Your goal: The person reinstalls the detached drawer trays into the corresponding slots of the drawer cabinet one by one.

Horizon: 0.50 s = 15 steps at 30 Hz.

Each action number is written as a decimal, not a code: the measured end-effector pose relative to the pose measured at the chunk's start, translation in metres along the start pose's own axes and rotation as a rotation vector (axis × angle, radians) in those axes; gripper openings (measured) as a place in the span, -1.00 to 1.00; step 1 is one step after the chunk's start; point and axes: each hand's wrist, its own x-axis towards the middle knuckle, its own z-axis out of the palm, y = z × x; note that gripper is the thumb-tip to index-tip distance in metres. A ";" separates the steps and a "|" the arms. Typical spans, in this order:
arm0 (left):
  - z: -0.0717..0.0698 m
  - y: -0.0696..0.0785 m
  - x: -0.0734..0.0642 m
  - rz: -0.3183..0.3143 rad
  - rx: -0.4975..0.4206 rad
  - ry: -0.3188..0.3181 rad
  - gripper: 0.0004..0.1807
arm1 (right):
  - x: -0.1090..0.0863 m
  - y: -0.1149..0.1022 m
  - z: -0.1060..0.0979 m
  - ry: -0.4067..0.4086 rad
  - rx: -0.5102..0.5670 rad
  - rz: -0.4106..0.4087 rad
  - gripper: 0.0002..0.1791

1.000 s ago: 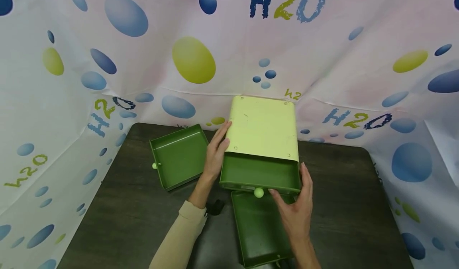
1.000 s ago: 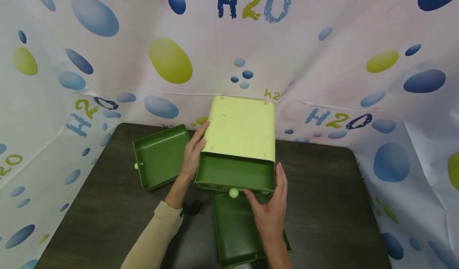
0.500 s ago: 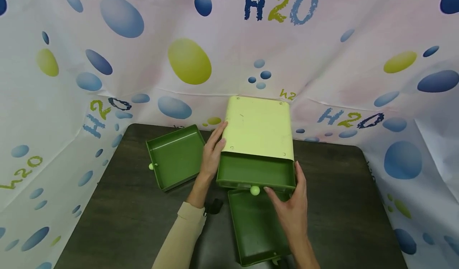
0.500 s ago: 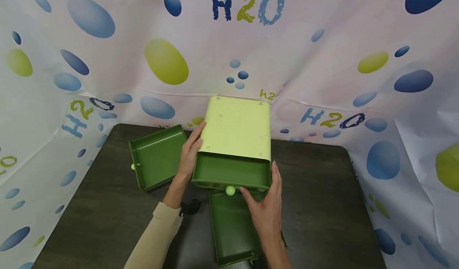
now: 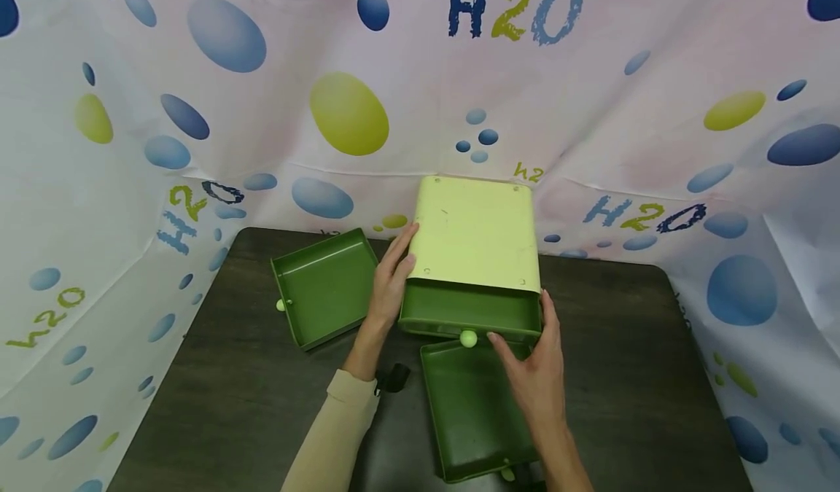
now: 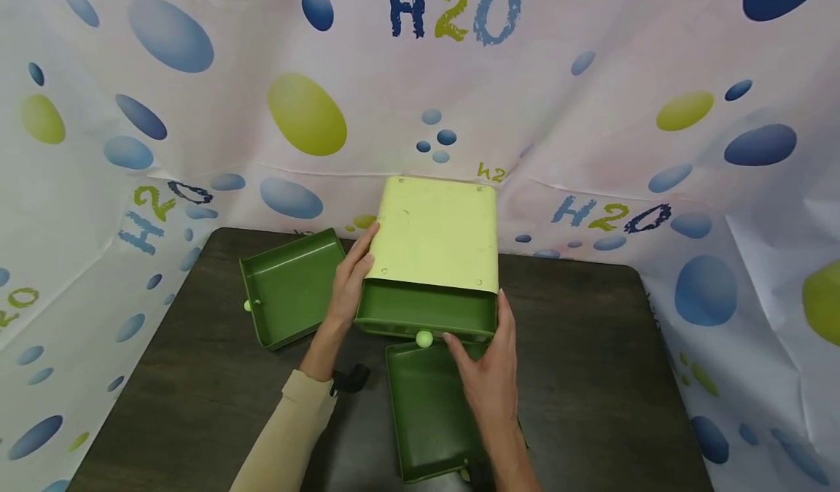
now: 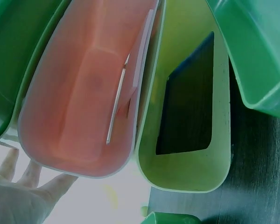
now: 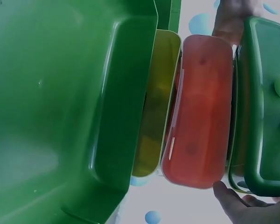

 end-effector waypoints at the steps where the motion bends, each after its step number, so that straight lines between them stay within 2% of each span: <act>1: 0.000 0.000 0.000 0.000 0.001 0.005 -0.50 | 0.001 -0.001 -0.001 -0.010 -0.001 0.003 0.15; 11: -0.002 0.003 0.000 -0.033 -0.019 -0.014 -0.49 | 0.013 -0.005 -0.006 -0.075 -0.068 0.005 0.11; 15: -0.004 0.004 0.001 -0.062 -0.024 -0.018 -0.49 | 0.018 -0.005 -0.004 -0.073 -0.083 0.002 0.10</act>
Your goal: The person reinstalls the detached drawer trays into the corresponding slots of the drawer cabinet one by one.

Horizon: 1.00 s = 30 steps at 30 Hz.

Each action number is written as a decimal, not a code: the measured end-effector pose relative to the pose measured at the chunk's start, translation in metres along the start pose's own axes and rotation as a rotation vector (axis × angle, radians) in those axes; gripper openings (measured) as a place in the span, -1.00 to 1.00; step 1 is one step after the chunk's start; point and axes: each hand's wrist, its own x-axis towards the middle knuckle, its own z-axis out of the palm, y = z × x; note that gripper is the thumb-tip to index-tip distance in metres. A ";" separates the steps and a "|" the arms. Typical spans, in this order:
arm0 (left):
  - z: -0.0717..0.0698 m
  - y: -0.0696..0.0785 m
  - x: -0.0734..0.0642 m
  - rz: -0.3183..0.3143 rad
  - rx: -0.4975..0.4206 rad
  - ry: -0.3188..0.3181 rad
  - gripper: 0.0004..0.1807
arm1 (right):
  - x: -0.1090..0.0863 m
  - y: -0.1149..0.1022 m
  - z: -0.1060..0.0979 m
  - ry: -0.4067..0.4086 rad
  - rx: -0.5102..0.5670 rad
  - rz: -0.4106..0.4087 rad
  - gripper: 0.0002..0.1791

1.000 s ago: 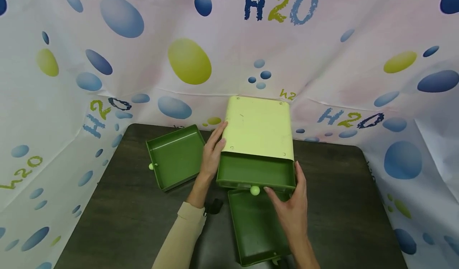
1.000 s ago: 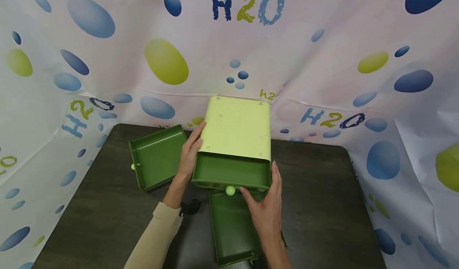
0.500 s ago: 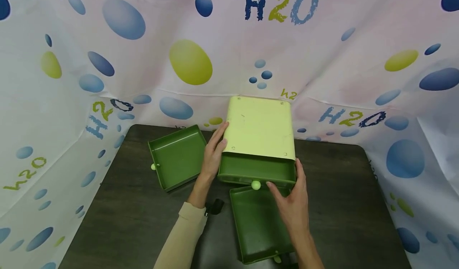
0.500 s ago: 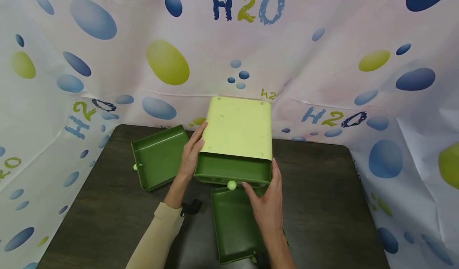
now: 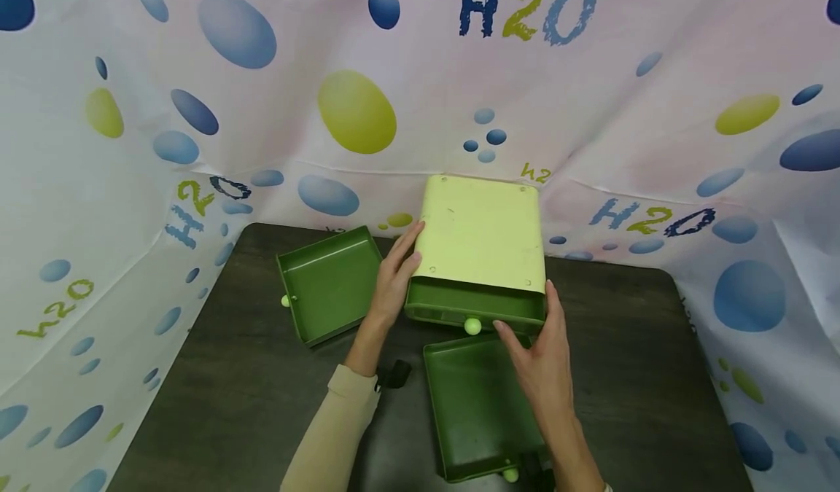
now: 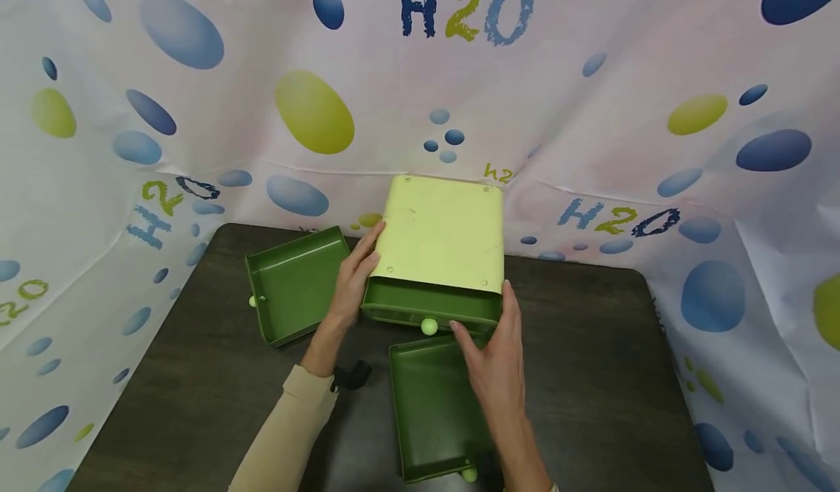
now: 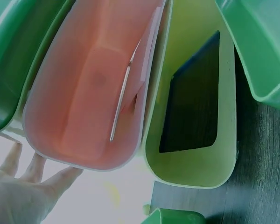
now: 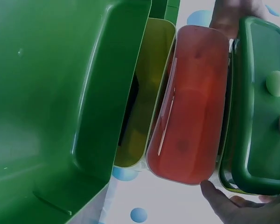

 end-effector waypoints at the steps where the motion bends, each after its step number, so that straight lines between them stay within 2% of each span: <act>1: 0.000 0.000 0.000 -0.005 -0.003 -0.004 -0.49 | 0.001 0.000 0.000 0.005 0.002 -0.004 0.09; 22: 0.002 0.000 0.002 -0.011 -0.014 -0.007 -0.48 | 0.009 0.002 0.000 0.030 -0.005 -0.048 0.11; 30: 0.000 0.001 0.003 -0.016 -0.015 -0.004 -0.48 | 0.015 0.003 0.003 0.017 -0.007 -0.036 0.11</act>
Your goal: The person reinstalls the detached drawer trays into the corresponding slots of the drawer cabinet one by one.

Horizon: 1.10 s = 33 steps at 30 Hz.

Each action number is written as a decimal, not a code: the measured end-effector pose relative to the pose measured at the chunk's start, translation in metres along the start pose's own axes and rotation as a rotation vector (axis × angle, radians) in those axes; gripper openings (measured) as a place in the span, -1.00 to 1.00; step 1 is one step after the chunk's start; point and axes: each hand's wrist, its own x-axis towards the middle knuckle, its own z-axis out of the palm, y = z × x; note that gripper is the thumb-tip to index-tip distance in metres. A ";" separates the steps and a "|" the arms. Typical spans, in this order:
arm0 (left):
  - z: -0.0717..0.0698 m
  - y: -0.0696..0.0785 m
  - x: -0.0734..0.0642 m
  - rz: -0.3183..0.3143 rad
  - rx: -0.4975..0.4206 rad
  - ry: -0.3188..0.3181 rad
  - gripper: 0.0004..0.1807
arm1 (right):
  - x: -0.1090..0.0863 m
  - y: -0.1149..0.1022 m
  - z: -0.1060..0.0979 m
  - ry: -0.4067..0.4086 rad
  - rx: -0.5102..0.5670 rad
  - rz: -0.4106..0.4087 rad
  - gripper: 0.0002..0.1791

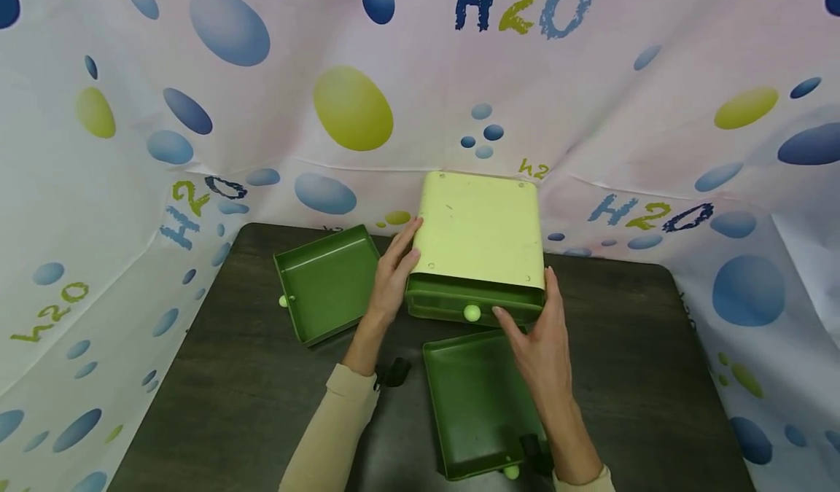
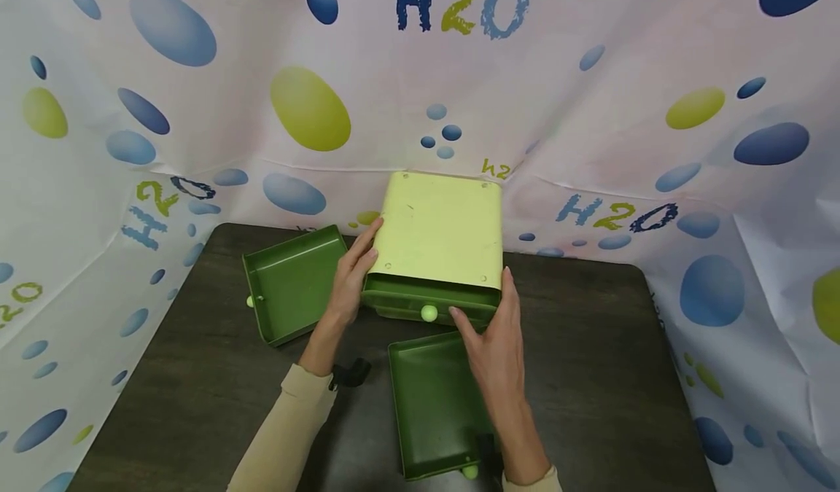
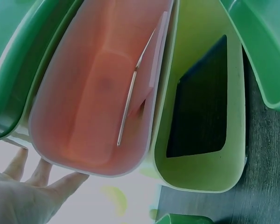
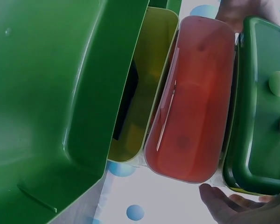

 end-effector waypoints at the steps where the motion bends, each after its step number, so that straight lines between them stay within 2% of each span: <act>1: 0.000 0.000 0.000 0.004 -0.001 -0.002 -0.48 | 0.001 0.000 0.001 0.001 -0.002 0.000 0.11; 8: 0.001 0.000 0.001 0.029 -0.002 -0.001 -0.48 | 0.005 0.000 0.001 0.011 -0.018 -0.003 0.11; 33: 0.001 -0.002 -0.001 0.037 0.008 -0.006 -0.49 | 0.012 0.003 0.004 0.020 -0.007 0.006 0.10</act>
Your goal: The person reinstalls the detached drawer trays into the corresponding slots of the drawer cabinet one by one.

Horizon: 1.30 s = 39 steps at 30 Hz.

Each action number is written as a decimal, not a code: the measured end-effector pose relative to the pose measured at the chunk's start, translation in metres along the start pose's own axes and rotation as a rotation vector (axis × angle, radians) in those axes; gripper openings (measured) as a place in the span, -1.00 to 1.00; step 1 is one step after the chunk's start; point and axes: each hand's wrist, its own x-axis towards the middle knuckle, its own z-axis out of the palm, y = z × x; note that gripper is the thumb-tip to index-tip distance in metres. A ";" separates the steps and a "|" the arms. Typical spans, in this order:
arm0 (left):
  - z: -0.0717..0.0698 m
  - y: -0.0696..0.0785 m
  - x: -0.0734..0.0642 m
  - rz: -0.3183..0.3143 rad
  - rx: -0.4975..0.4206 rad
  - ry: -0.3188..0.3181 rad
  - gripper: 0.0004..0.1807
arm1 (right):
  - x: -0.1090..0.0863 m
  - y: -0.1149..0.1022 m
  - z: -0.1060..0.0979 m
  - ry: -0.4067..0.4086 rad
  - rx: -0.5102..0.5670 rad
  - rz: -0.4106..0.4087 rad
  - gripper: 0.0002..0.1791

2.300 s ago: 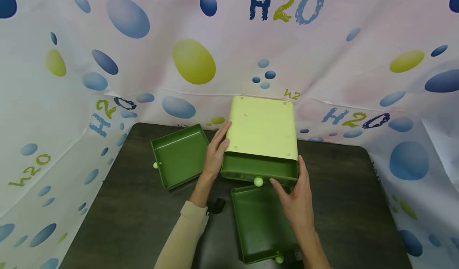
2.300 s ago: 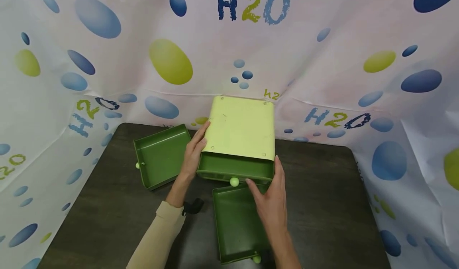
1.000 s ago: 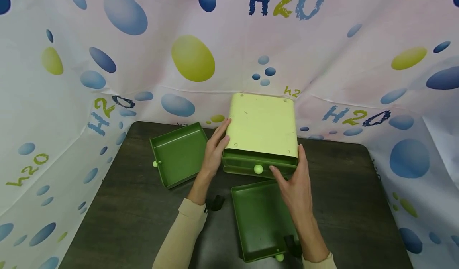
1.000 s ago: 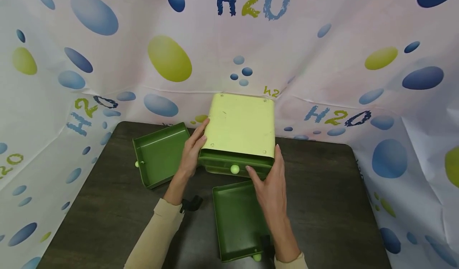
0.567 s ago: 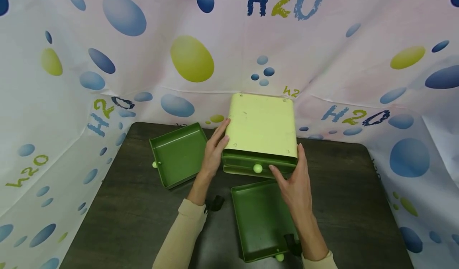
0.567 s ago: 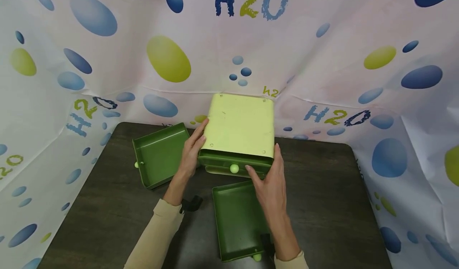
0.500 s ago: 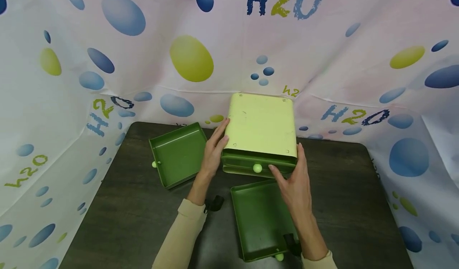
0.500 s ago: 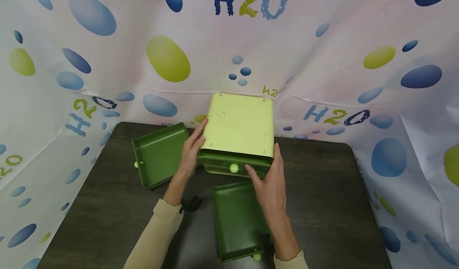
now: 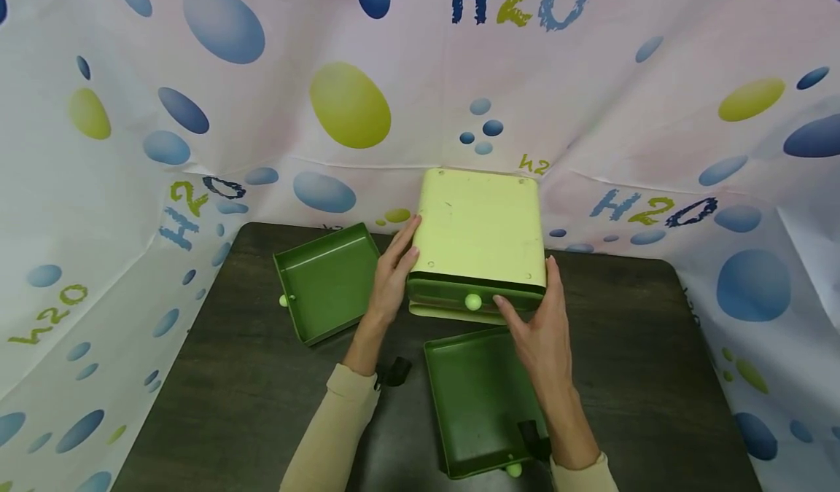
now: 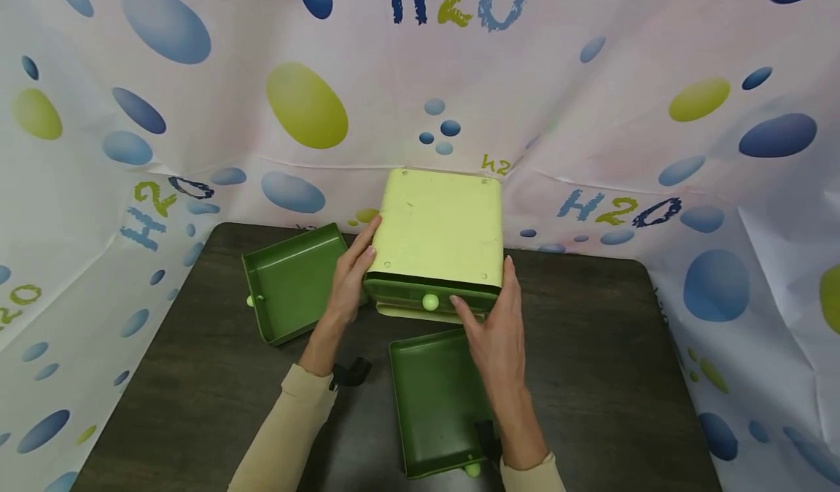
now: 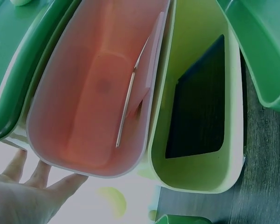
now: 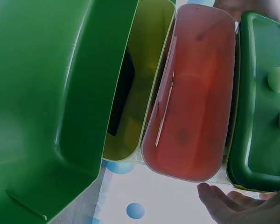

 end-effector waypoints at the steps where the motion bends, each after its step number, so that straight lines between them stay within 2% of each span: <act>1: 0.000 0.000 0.000 -0.002 -0.002 0.002 -0.48 | 0.000 0.000 0.000 0.001 0.002 -0.006 0.10; 6: 0.003 0.000 -0.001 -0.005 -0.014 0.012 -0.48 | 0.000 0.002 0.001 0.009 0.010 -0.032 0.10; 15: 0.004 -0.001 -0.002 0.018 -0.003 0.034 -0.50 | 0.001 0.003 0.002 0.013 0.020 -0.033 0.10; 32: 0.005 -0.001 0.001 -0.001 0.026 0.096 -0.54 | 0.006 0.002 0.003 0.024 0.018 -0.047 0.08; 39: 0.006 -0.001 0.001 -0.004 0.029 0.103 -0.55 | 0.005 0.003 0.003 0.024 0.026 -0.050 0.08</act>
